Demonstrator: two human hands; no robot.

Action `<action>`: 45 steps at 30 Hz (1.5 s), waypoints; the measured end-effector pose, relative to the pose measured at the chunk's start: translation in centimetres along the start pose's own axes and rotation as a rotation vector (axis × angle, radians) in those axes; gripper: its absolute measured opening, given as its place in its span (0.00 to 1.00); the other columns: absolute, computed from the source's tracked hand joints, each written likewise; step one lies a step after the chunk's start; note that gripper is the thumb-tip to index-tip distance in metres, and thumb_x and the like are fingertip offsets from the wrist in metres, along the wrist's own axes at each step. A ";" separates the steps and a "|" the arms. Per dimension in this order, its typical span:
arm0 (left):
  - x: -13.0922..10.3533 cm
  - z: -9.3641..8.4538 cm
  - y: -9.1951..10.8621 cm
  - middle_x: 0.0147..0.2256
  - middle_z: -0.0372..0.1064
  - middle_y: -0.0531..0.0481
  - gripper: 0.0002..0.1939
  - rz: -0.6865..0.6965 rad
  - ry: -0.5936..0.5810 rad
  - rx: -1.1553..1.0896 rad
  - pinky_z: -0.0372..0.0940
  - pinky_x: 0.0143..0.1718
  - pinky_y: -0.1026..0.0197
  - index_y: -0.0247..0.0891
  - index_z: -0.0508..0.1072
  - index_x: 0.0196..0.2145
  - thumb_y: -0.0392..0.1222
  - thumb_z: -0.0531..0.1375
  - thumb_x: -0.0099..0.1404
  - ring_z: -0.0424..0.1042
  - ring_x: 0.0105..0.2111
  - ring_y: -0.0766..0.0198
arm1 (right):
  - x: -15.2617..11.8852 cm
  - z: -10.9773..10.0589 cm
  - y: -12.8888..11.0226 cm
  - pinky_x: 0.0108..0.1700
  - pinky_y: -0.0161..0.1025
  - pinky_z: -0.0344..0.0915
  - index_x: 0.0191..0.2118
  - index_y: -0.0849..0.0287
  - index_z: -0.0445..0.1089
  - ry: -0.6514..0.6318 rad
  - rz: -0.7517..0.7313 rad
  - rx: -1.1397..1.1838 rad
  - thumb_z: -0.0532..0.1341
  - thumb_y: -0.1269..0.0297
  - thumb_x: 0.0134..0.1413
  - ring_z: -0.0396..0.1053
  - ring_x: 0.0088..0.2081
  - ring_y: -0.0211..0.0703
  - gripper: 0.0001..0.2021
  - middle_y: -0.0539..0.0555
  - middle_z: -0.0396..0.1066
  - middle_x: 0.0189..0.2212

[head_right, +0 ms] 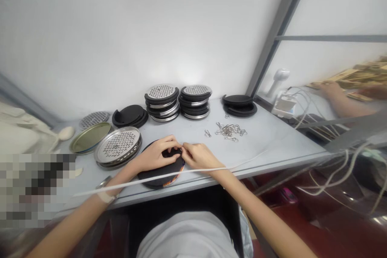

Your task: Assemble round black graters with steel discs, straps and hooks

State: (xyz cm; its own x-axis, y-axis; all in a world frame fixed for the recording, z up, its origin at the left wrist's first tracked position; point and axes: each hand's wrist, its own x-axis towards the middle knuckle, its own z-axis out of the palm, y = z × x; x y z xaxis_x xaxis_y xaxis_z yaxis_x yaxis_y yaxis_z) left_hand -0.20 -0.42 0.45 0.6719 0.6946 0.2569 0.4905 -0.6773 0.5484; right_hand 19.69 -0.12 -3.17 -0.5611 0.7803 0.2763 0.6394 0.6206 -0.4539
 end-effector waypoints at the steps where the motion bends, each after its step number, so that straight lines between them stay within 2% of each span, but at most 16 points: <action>1: 0.0 0.0 0.0 0.35 0.62 0.51 0.08 -0.005 -0.001 -0.011 0.61 0.38 0.63 0.39 0.70 0.40 0.38 0.56 0.62 0.64 0.33 0.66 | 0.0 0.0 0.0 0.27 0.31 0.51 0.30 0.59 0.64 0.004 0.001 -0.002 0.49 0.67 0.60 0.60 0.21 0.35 0.10 0.50 0.67 0.22; 20: 0.0 -0.2 -0.1 0.36 0.60 0.51 0.07 -0.003 -0.015 -0.124 0.61 0.40 0.63 0.38 0.70 0.39 0.37 0.56 0.62 0.65 0.35 0.66 | -0.1 0.2 0.3 0.27 0.31 0.51 0.30 0.58 0.62 -0.004 -0.022 0.033 0.49 0.68 0.60 0.59 0.21 0.34 0.09 0.49 0.64 0.21; 24: 0.0 -0.2 -0.2 0.36 0.60 0.51 0.07 0.001 -0.007 -0.147 0.61 0.39 0.63 0.38 0.70 0.39 0.37 0.57 0.61 0.65 0.35 0.66 | -0.1 0.4 0.3 0.27 0.31 0.51 0.29 0.58 0.61 0.036 -0.046 0.022 0.50 0.67 0.59 0.58 0.21 0.34 0.09 0.48 0.63 0.20; 27: 0.2 -0.1 -0.4 0.36 0.61 0.51 0.07 0.018 0.032 -0.106 0.61 0.42 0.63 0.38 0.71 0.38 0.35 0.56 0.62 0.65 0.37 0.66 | -0.2 0.2 0.4 0.26 0.31 0.50 0.25 0.58 0.58 0.116 -0.065 0.053 0.51 0.67 0.58 0.55 0.20 0.33 0.10 0.46 0.59 0.18; 30: 0.3 0.0 -0.7 0.37 0.61 0.50 0.11 0.038 0.072 -0.019 0.60 0.45 0.62 0.38 0.73 0.37 0.31 0.52 0.63 0.65 0.39 0.65 | -0.1 -0.3 0.6 0.26 0.31 0.50 0.24 0.57 0.53 0.265 0.012 0.163 0.49 0.65 0.60 0.53 0.20 0.33 0.12 0.45 0.55 0.17; 33: 0.3 0.2 -0.7 0.38 0.61 0.50 0.12 0.030 0.063 0.000 0.61 0.42 0.63 0.39 0.72 0.40 0.31 0.51 0.64 0.65 0.36 0.66 | -0.1 -0.7 0.9 0.26 0.31 0.51 0.25 0.56 0.51 0.383 0.096 0.203 0.48 0.63 0.62 0.53 0.20 0.34 0.13 0.44 0.52 0.17; 36: 0.2 0.3 -0.7 0.38 0.61 0.50 0.11 0.020 0.046 0.005 0.61 0.40 0.63 0.39 0.70 0.40 0.32 0.52 0.64 0.65 0.34 0.67 | 0.0 -0.7 0.8 0.27 0.32 0.52 0.26 0.56 0.54 0.372 0.111 0.197 0.48 0.61 0.62 0.54 0.20 0.35 0.12 0.45 0.54 0.18; 40: 0.2 0.3 -0.6 0.38 0.62 0.50 0.11 0.021 0.031 0.008 0.61 0.41 0.63 0.39 0.70 0.41 0.31 0.51 0.64 0.65 0.34 0.67 | 0.1 -0.5 0.7 0.30 0.33 0.55 0.32 0.57 0.62 0.339 0.136 0.222 0.47 0.60 0.63 0.61 0.24 0.37 0.11 0.49 0.65 0.23; 45: 0.2 0.2 -0.7 0.38 0.63 0.50 0.11 0.035 0.028 0.028 0.61 0.42 0.63 0.39 0.70 0.40 0.31 0.51 0.64 0.66 0.35 0.66 | 0.4 -0.6 1.7 0.30 0.34 0.56 0.35 0.58 0.68 0.444 0.325 0.145 0.49 0.56 0.62 0.64 0.25 0.40 0.15 0.51 0.69 0.25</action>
State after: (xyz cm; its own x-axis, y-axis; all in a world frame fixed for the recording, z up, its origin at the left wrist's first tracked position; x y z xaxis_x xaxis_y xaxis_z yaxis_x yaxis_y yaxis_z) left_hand -0.28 0.11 -0.06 0.6733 0.6764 0.2985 0.4822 -0.7078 0.5163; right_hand 20.90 1.29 -3.29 -0.0529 0.9069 0.4181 0.6461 0.3503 -0.6781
